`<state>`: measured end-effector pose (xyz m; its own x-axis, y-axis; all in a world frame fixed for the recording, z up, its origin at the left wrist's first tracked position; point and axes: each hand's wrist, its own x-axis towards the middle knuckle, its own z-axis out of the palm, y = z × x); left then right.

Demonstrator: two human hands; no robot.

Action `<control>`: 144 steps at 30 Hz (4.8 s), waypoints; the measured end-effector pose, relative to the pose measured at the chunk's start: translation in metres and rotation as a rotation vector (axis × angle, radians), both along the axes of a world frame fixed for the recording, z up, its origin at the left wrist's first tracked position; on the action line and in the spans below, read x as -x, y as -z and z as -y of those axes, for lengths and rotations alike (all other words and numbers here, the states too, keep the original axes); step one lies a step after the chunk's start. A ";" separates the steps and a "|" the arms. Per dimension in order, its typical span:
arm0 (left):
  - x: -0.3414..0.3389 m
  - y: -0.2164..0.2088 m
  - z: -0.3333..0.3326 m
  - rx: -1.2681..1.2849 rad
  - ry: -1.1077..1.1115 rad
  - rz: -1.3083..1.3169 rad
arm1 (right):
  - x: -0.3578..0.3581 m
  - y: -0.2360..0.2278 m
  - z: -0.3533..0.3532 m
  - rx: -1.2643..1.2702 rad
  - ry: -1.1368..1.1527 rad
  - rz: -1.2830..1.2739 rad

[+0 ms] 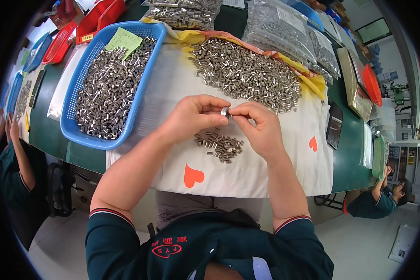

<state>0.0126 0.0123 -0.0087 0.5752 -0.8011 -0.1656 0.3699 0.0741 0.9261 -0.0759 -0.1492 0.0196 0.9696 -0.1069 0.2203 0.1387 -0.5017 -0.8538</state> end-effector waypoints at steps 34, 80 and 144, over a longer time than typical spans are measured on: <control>0.002 0.004 0.002 -0.022 0.025 0.047 | -0.014 0.010 0.004 -0.095 0.250 -0.184; 0.003 0.000 0.004 -0.100 0.111 0.091 | -0.012 0.030 0.020 0.632 0.251 -0.021; 0.006 -0.003 0.003 -0.102 0.117 0.105 | -0.016 0.026 0.032 0.553 0.358 -0.097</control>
